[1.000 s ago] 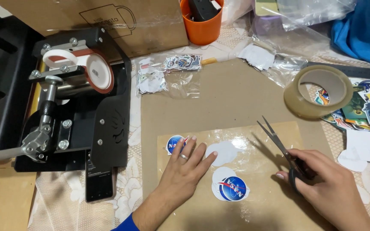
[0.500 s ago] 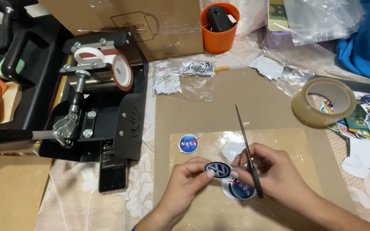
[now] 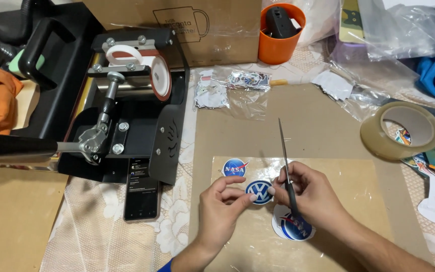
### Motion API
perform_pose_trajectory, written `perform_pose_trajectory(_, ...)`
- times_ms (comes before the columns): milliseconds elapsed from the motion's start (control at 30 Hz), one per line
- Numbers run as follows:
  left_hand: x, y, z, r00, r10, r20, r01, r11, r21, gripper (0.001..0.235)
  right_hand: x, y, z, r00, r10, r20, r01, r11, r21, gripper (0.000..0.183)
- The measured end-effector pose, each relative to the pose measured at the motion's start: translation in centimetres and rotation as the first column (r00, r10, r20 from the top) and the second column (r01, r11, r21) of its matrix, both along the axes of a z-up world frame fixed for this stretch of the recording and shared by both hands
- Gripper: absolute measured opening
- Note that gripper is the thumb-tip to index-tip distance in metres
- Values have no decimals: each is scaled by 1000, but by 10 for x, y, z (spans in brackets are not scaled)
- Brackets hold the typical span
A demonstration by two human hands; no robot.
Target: Arranging and securing various stickers onto a heat-resistant sheet using tape and scissors for preparation.
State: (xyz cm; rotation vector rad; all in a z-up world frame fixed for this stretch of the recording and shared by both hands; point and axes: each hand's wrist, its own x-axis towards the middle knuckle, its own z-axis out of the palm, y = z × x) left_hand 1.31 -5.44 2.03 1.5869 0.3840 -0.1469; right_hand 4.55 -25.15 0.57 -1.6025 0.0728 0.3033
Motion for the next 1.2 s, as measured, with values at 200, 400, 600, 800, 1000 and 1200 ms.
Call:
perform_pose_trajectory(200, 7, 10, -18, 943, -233, 239, 94, 873, 479, 60, 40, 1, 7, 997, -18, -75, 19, 1000, 22, 23)
perform_pose_trajectory(400, 7, 14, -54, 695, -568, 441, 30, 636, 772, 32, 70, -8, -30, 994, 34, -104, -48, 989, -138, 24)
perform_pose_trajectory(600, 5, 8, -52, 677, -692, 252, 150, 465, 873, 55, 70, 6, -15, 994, 52, -98, -84, 925, -371, 19)
perform_pose_trajectory(800, 7, 5, -61, 648, -744, 163, 163, 344, 925, 67, 69, 12, -5, 994, 93, -48, -104, 807, -581, 14)
perform_pose_trajectory(1000, 7, 3, -61, 640, -755, 142, 151, 304, 940, 72, 68, 16, -11, 984, 170, 51, -78, 676, -733, 9)
perform_pose_trajectory(1200, 15, -2, -66, 636, -767, 87, 100, 193, 976, 89, 63, 18, 8, 978, 207, 36, -95, 588, -803, 19)
